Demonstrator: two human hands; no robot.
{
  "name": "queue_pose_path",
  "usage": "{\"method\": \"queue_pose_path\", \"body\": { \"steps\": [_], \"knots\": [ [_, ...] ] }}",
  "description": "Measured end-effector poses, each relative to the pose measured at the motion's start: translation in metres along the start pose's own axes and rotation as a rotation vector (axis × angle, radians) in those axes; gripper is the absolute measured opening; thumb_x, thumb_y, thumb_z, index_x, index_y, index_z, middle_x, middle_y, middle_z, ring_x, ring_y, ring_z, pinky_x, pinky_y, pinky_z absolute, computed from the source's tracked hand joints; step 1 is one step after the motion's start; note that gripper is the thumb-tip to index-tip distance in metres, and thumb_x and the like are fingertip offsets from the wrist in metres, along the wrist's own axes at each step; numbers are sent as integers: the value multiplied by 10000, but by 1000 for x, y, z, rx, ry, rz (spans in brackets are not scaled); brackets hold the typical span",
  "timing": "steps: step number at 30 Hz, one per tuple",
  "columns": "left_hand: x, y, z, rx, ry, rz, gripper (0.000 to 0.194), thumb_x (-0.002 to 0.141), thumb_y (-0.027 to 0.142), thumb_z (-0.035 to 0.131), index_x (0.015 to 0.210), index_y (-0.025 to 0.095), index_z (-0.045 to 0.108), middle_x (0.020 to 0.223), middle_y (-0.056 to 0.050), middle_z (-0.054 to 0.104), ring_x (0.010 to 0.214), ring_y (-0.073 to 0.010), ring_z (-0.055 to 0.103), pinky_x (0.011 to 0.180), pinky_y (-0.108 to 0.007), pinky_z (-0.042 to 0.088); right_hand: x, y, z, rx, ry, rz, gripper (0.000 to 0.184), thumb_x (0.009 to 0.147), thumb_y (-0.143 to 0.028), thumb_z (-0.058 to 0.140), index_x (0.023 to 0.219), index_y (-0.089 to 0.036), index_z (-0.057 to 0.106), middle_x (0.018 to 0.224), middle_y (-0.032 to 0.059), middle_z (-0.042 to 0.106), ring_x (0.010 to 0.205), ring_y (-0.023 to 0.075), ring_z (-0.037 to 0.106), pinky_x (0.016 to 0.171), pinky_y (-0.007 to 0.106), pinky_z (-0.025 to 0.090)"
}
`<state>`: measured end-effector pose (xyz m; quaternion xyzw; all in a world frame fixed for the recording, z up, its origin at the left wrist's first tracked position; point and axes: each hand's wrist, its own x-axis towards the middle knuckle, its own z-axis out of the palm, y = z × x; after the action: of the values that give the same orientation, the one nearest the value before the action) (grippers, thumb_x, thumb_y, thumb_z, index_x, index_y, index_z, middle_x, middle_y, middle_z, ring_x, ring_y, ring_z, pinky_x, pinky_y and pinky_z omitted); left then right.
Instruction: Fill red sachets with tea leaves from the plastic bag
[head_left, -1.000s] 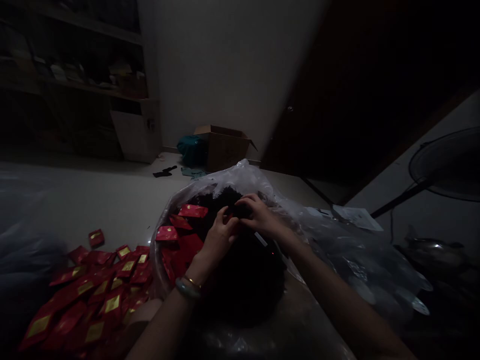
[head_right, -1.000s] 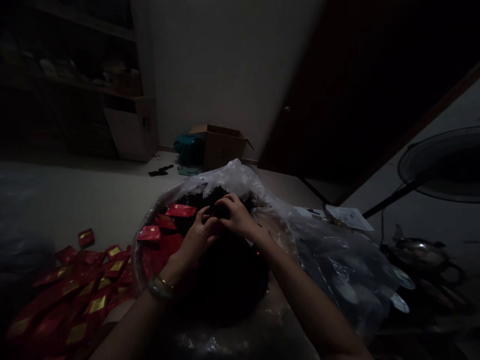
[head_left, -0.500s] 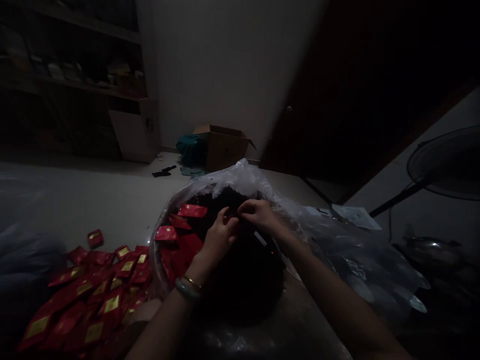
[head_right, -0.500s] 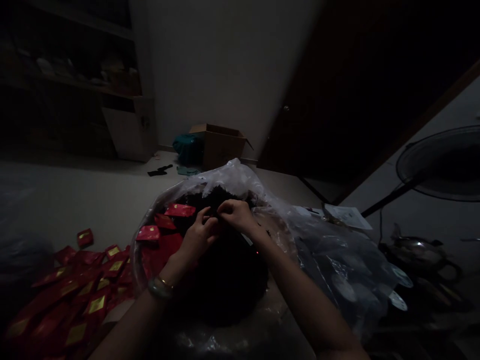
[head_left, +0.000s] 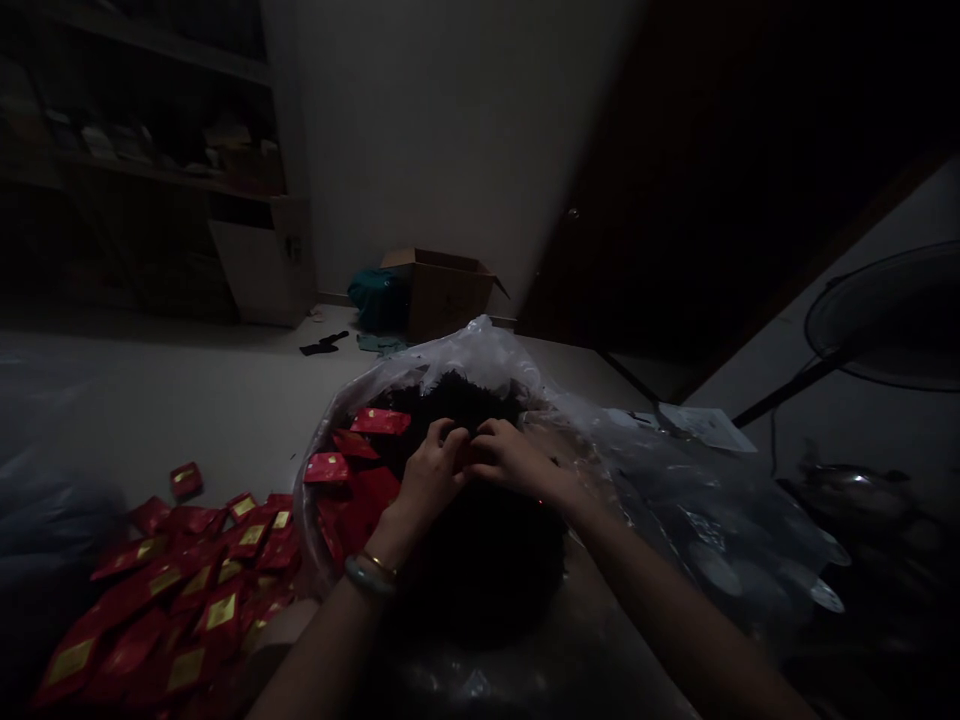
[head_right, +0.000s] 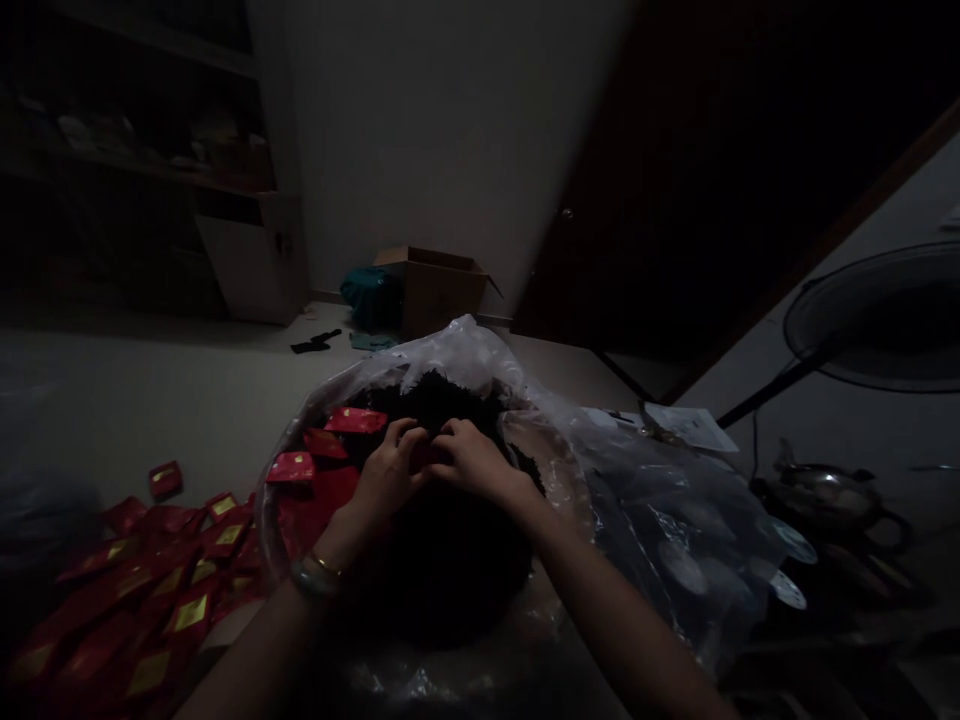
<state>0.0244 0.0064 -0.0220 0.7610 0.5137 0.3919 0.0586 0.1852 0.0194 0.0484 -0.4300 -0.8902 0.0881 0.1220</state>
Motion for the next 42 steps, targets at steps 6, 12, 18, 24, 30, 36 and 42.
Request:
{"method": "queue_pose_path", "body": {
  "steps": [6, 12, 18, 24, 30, 36, 42],
  "knots": [
    [5, 1, -13, -171, -181, -240, 573, 720, 243, 714, 1250, 223, 498, 974, -47, 688, 872, -208, 664, 729, -274, 494, -3, 7, 7, -19, 209, -78, 115, 838, -187, 627, 899, -191, 725, 1060, 107, 574, 971, 223, 560, 830, 368, 514],
    [9, 1, -8, -665, -214, -337, 200, 682, 331, 700, 762, 159, 635, 731, -7, 667, 718, -172, 621, 623, -236, 447, -7, 1, -13, -7, 522, -138, 99, 840, -201, 618, 824, -203, 716, 927, 97, 635, 947, 251, 537, 827, 416, 501],
    [6, 9, 2, -1101, -297, -372, 451, 579, 241, 735, 996, 136, 596, 751, 20, 630, 611, -116, 561, 585, -230, 454, -8, -4, -23, 180, 327, -13, 127, 839, -196, 605, 884, -194, 724, 994, 94, 682, 1010, 243, 595, 848, 388, 493],
    [2, 18, -7, -1010, -436, -419, 355, 563, 252, 758, 862, 106, 633, 637, 26, 589, 533, -108, 529, 515, -215, 411, -11, 6, -33, 489, -28, 136, 220, 803, -324, 638, 959, -187, 713, 918, 30, 717, 830, 202, 653, 717, 290, 501],
    [3, 23, -13, -877, -545, -397, 336, 599, 324, 730, 836, 100, 648, 619, 28, 545, 536, -101, 478, 493, -202, 345, -22, 6, -33, 630, -141, 158, 239, 837, -342, 588, 914, -157, 719, 798, 7, 711, 692, 156, 633, 611, 236, 470],
    [2, 18, -3, -788, -524, -416, 314, 612, 337, 706, 806, 95, 660, 603, 35, 516, 517, -90, 438, 488, -200, 333, -36, 8, -26, 494, 52, 159, 252, 753, -263, 690, 986, -168, 694, 960, 45, 710, 864, 207, 643, 769, 300, 487],
    [-1, 17, 6, -734, -540, -368, 335, 595, 333, 734, 814, 87, 671, 607, 42, 501, 531, -85, 413, 483, -189, 315, -44, 18, -13, 530, -21, 120, 242, 714, -218, 724, 946, -180, 664, 907, 24, 691, 814, 191, 634, 733, 283, 481]
  ]
}}
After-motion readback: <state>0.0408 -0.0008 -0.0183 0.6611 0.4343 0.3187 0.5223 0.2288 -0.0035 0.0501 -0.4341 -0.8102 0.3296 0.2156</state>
